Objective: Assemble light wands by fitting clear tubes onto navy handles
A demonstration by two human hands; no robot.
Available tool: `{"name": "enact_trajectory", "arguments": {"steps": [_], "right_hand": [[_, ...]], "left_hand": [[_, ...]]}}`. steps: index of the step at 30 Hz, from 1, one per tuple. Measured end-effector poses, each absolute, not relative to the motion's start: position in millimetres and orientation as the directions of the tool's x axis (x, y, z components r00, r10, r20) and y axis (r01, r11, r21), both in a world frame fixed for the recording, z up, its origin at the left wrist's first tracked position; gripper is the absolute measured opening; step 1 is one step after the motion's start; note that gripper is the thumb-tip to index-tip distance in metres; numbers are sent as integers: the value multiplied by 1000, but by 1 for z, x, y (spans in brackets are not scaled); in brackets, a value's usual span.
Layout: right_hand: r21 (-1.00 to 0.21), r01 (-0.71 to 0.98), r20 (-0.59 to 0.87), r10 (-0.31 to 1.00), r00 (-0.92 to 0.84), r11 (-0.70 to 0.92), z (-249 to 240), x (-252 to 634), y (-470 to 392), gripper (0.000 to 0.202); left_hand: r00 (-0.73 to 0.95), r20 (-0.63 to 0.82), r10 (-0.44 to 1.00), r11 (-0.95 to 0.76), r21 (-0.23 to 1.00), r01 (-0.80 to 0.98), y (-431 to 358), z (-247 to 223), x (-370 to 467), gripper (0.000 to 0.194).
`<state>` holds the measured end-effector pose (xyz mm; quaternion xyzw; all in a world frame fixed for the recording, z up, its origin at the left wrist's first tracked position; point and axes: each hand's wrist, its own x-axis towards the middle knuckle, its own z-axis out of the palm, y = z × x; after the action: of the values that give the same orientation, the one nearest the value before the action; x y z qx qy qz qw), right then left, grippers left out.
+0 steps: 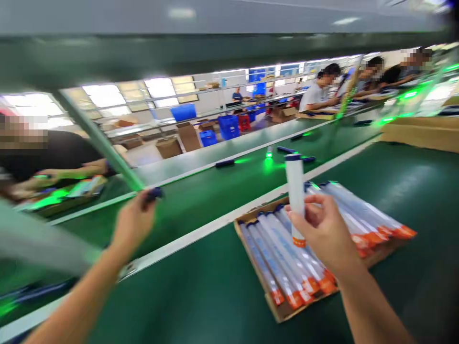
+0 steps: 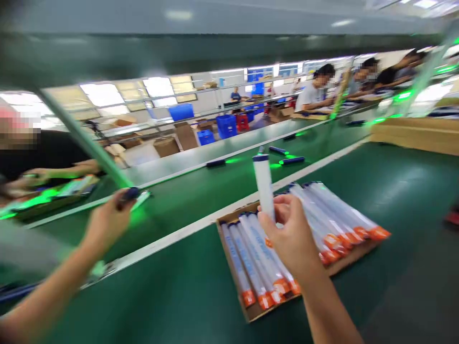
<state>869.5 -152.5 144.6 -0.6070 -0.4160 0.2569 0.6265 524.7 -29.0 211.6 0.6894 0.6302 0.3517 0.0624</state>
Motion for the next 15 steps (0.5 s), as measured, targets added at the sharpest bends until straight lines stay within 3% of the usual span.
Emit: {"name": "enact_trajectory", "arguments": {"steps": [2, 4, 5, 7, 8, 10, 13, 14, 15], "right_hand": [[-979, -99, 128, 922, 366, 176, 145, 833, -161, 64], [-965, -229, 70, 971, 228, 124, 143, 793, -172, 60], [-960, -266, 42, 986, 164, 85, 141, 773, -178, 52], [-938, -346, -6, 998, 57, 14, 139, 735, -192, 38], [-918, -397, -25, 1000, 5, -21, 139, 719, -198, 35], [-867, -493, -43, 996, -72, -73, 140, 692, -209, 35], [-814, -577, -31, 997, -71, -66, 147, 660, -217, 34], [-807, -589, -21, 999, -46, -44, 149, 651, -218, 33], [-801, -599, -12, 1000, -17, -19, 152, 643, -218, 33]], "left_hand": [[-78, 317, 945, -132, 590, 796, -82, 194, 505, 39], [-51, 242, 969, -140, 705, 695, -144, 170, 497, 43], [1, 185, 983, -168, 889, 426, -175, 159, 495, 45], [85, 78, 993, -72, 995, -65, -232, 141, 494, 45], [123, 38, 992, -2, 960, -281, -257, 135, 493, 42], [142, -28, 990, 98, 851, -516, -294, 125, 489, 32], [52, -48, 998, 69, 808, -585, -322, 110, 483, 16], [32, -51, 998, 60, 819, -571, -326, 103, 483, 17], [33, -57, 998, 66, 827, -558, -330, 97, 483, 34]]}}
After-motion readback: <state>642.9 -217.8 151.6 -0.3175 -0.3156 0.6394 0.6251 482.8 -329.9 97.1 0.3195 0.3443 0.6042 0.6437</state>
